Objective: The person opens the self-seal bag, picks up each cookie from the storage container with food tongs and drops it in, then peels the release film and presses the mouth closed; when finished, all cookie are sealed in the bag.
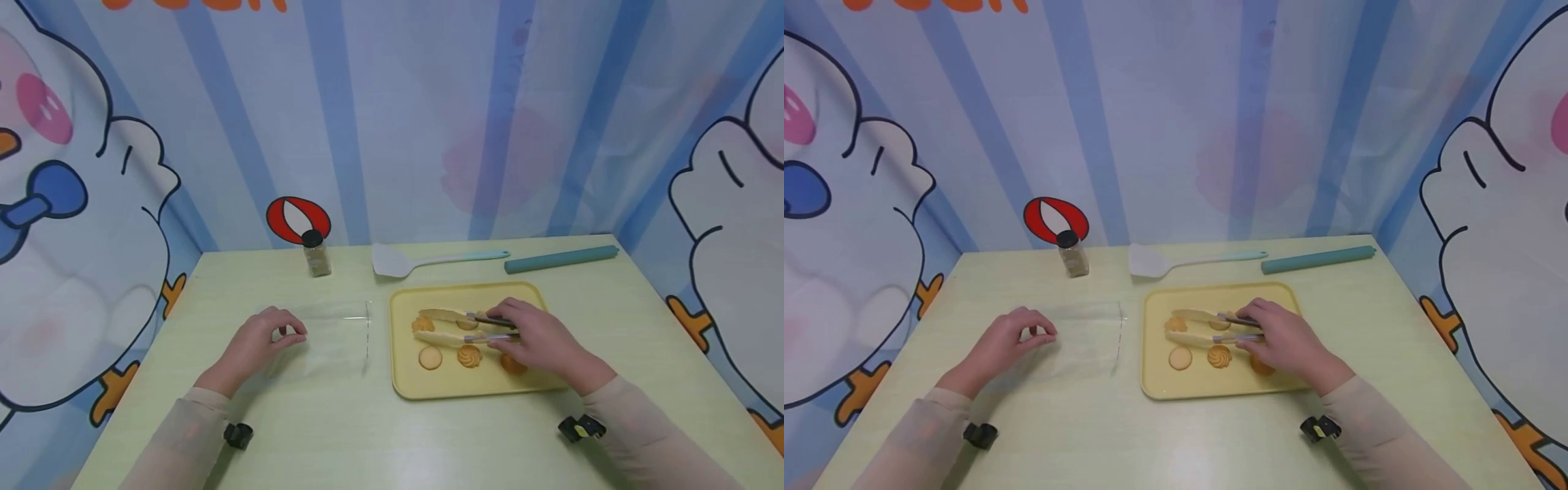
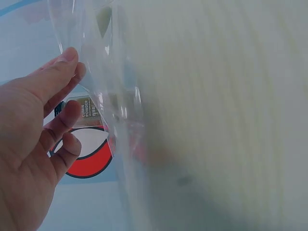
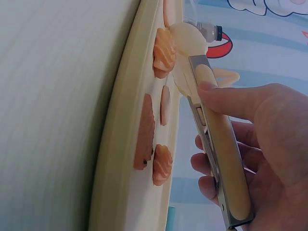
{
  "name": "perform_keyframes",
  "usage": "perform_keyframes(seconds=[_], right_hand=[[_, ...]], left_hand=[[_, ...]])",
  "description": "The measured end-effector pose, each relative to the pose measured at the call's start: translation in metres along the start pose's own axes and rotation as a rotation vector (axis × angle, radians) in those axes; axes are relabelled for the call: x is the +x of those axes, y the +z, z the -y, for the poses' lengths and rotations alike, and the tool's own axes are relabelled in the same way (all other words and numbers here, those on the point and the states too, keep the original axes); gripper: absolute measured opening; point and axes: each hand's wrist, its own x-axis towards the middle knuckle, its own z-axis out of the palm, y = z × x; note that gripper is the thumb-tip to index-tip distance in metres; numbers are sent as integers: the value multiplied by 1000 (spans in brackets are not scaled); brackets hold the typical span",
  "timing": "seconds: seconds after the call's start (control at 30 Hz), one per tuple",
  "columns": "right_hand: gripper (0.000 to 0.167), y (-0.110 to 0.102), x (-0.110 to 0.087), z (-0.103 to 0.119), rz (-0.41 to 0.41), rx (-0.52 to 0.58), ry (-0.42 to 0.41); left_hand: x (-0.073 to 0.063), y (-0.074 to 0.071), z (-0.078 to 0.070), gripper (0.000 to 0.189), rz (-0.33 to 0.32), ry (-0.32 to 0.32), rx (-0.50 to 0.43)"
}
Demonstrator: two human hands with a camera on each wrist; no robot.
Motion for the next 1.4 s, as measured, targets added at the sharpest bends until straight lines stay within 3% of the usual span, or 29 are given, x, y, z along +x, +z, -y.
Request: perform_keyframes(seconds=[0.43, 0.77, 1.1, 1.4], right_hand=[[43, 4, 7, 12, -53, -2, -52], [45, 10, 28, 32, -61, 84, -109], [47, 29, 57, 60, 60, 99, -126], [45, 46, 84, 80, 98, 62, -186]], left_hand=[[0, 1, 1, 11, -14, 21, -2], [0, 1, 0, 11, -9, 14, -3], [1, 1, -2, 11, -8, 7, 2], [1, -1, -2, 12, -10, 3, 2]])
